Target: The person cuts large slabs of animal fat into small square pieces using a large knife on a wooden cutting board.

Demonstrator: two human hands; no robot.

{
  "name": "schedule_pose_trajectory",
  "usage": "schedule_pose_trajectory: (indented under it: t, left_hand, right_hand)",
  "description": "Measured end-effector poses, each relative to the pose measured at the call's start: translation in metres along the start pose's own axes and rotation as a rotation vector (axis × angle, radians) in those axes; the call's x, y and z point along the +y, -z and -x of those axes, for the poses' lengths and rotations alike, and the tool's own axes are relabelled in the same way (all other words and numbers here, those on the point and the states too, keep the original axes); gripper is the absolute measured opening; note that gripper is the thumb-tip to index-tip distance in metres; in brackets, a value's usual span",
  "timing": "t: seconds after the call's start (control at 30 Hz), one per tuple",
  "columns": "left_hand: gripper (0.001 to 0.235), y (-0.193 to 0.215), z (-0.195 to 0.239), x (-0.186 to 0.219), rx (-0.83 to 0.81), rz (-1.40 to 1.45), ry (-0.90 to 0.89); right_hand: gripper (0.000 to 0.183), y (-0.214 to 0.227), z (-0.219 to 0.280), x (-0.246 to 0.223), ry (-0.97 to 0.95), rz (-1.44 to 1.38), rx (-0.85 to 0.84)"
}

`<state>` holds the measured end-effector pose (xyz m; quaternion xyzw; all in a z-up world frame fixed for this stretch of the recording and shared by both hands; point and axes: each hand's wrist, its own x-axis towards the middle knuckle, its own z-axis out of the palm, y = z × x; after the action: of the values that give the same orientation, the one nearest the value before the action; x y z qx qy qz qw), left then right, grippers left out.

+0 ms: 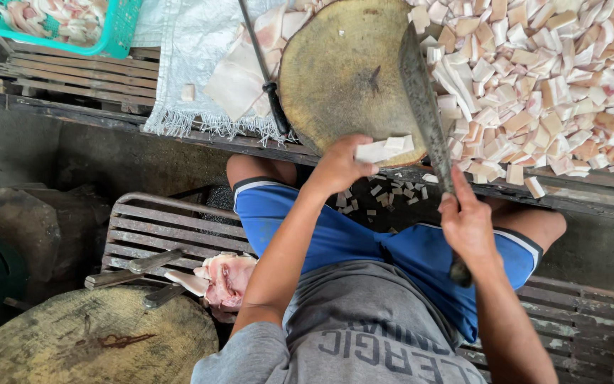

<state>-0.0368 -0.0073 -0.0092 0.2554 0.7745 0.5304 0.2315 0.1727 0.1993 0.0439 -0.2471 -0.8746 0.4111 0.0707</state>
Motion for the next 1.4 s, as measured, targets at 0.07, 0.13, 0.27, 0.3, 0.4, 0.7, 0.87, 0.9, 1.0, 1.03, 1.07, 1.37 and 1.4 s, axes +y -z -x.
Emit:
schedule_pose_trajectory:
  t: [0.07, 0.13, 0.27, 0.3, 0.4, 0.7, 0.87, 0.9, 1.0, 1.03, 1.07, 1.37, 1.4]
  left_hand:
    - [0.061, -0.004, 0.012, 0.014, 0.178, -0.366, -0.317]
    - [0.053, -0.009, 0.021, 0.03, 0.111, -0.436, -0.081]
    - [0.045, -0.009, 0.032, 0.054, 0.082, -0.419, 0.092]
    - [0.047, -0.01, 0.032, 0.058, 0.127, -0.472, 0.054]
    - [0.049, -0.016, 0.023, 0.066, 0.216, -0.63, -0.075]
    - [0.055, -0.034, -0.075, 0.066, 0.224, -0.446, 0.005]
    - [0.066, -0.011, -0.019, 0.053, 0.265, -0.498, -0.088]
    - [0.065, -0.013, -0.006, 0.051, 0.208, -0.549, -0.131]
    - [0.056, -0.009, 0.017, 0.045, 0.089, -0.646, -0.228]
    - [0.051, -0.005, 0.017, 0.043, 0.072, -0.641, -0.238]
    - [0.046, -0.003, 0.015, 0.043, 0.054, -0.637, -0.248]
    - [0.04, -0.003, 0.03, 0.039, 0.141, -0.781, -0.263]
    - [0.039, -0.003, 0.034, 0.04, 0.146, -0.764, -0.259]
  right_hand:
    - [0.06, -0.001, 0.009, -0.014, -0.021, -0.021, 0.017]
    - [0.059, 0.003, 0.011, -0.028, 0.042, -0.024, 0.059]
    - [0.059, 0.041, 0.022, -0.054, 0.389, 0.093, 0.298]
    - [0.059, 0.052, 0.025, -0.059, 0.541, 0.136, 0.386]
    - [0.064, 0.072, 0.032, -0.072, 0.571, -0.095, 0.379]
    - [0.062, 0.037, 0.023, -0.06, 0.208, 0.061, 0.231]
    - [0.063, 0.047, 0.029, -0.046, 0.412, 0.224, 0.316]
    - [0.064, 0.054, 0.031, -0.044, 0.514, 0.278, 0.36]
    - [0.061, 0.071, 0.046, -0.045, 0.501, 0.061, 0.366]
    - [0.061, 0.074, 0.049, -0.045, 0.511, 0.016, 0.383]
    - [0.063, 0.073, 0.049, -0.043, 0.54, 0.013, 0.408]
    - [0.064, 0.015, 0.032, -0.016, 0.293, 0.433, -0.023]
    - [0.062, 0.02, 0.035, -0.019, 0.328, 0.321, 0.02]
